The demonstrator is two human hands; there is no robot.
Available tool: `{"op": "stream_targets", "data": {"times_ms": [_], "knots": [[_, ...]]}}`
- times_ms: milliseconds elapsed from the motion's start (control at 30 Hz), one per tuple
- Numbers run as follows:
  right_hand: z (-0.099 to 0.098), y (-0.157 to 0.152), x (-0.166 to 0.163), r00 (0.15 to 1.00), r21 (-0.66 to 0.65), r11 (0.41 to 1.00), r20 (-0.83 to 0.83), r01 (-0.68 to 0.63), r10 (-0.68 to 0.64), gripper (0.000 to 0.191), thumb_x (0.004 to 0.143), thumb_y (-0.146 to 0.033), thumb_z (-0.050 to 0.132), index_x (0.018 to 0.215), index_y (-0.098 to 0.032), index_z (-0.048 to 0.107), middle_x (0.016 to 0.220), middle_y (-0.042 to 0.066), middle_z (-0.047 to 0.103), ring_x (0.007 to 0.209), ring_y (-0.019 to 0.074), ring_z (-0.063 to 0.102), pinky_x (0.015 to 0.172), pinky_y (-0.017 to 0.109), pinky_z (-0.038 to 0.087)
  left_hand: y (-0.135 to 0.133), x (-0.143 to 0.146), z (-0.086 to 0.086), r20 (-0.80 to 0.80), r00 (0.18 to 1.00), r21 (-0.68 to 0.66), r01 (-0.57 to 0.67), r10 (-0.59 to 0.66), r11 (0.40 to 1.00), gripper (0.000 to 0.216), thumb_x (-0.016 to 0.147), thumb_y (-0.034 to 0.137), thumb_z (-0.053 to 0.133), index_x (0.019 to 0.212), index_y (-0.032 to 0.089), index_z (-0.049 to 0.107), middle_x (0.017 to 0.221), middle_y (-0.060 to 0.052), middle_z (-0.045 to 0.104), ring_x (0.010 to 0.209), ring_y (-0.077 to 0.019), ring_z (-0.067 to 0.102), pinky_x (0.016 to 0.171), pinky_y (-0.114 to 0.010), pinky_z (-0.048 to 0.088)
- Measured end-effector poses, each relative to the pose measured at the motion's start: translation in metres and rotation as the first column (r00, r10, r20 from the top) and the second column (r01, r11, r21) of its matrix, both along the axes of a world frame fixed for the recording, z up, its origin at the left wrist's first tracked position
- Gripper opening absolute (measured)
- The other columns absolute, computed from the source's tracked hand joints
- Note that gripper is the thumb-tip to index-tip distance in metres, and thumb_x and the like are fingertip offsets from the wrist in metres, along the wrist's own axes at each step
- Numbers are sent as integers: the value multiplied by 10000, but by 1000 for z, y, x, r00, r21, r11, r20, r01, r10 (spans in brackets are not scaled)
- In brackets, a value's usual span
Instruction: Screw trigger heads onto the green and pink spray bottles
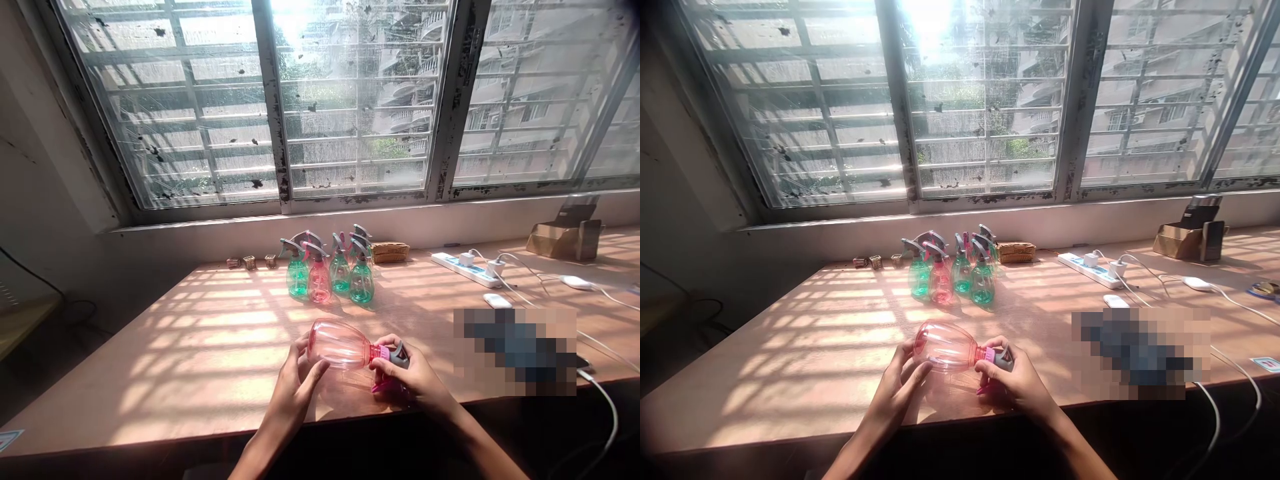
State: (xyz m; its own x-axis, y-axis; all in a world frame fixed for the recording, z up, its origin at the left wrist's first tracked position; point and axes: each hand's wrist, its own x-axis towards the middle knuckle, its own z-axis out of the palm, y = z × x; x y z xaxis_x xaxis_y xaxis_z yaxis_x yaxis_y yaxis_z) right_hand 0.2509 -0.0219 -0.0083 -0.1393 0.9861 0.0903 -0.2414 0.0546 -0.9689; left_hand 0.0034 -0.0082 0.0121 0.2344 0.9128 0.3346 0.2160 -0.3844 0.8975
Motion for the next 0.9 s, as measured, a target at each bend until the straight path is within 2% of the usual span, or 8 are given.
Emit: {"op": "stream_targets", "data": {"times_ms": [167, 333, 500, 633, 733, 900], "knots": [[6, -1, 1, 997, 26, 999, -73, 20, -18, 400, 749, -437, 830, 927, -203, 559, 778, 15, 708, 618, 163, 653, 621, 365, 610, 5, -2, -7, -65, 997, 108, -39, 46, 993, 484, 903, 360, 635, 1355, 248, 505, 1438, -103, 552, 1318, -288, 534, 1146, -464, 389], [3, -2, 0, 999, 25, 1000, -48, 10, -9, 405, 748, -421, 836, 937, -206, 549, 727, 2, 701, 608, 168, 664, 597, 346, 606, 0, 0, 0, -92, 995, 51, -18, 23, 999, 523, 881, 401, 669, 1344, 235, 489, 1421, -108, 564, 1329, -291, 521, 1156, -459, 369], [2, -2, 1, 1000, 12, 1000, -14, -15, 15, 430, 733, -421, 846, 953, -212, 542, 668, -5, 699, 599, 184, 664, 563, 343, 601, -1, 0, 1, 40, 999, -36, 13, -12, 999, 467, 942, 448, 562, 1330, 197, 493, 1474, -149, 508, 1327, -307, 531, 1087, -447, 452], [5, -2, 1, 998, 10, 1000, -65, -2, 3, 402, 739, -416, 842, 942, -215, 559, 757, 4, 715, 614, 169, 665, 636, 371, 609, 4, -1, -5, -3, 1000, 47, -5, 5, 999, 473, 909, 395, 621, 1337, 219, 522, 1477, -130, 510, 1332, -313, 518, 1096, -456, 455], [6, -1, 1, 994, -12, 1000, -113, -2, 0, 433, 713, -436, 856, 945, -211, 568, 742, 1, 706, 586, 165, 654, 615, 379, 609, 6, -1, -6, -55, 998, 98, -15, 20, 995, 493, 910, 344, 624, 1373, 225, 502, 1443, -120, 546, 1306, -298, 540, 1139, -475, 411], [8, -4, 1, 999, 21, 999, -34, -26, 27, 394, 745, -405, 837, 944, -214, 556, 733, -10, 696, 615, 163, 664, 624, 338, 595, 2, 0, -1, -73, 997, 67, 6, -1, 998, 583, 876, 360, 681, 1401, 239, 459, 1426, -112, 561, 1328, -298, 520, 1173, -497, 351]]}}
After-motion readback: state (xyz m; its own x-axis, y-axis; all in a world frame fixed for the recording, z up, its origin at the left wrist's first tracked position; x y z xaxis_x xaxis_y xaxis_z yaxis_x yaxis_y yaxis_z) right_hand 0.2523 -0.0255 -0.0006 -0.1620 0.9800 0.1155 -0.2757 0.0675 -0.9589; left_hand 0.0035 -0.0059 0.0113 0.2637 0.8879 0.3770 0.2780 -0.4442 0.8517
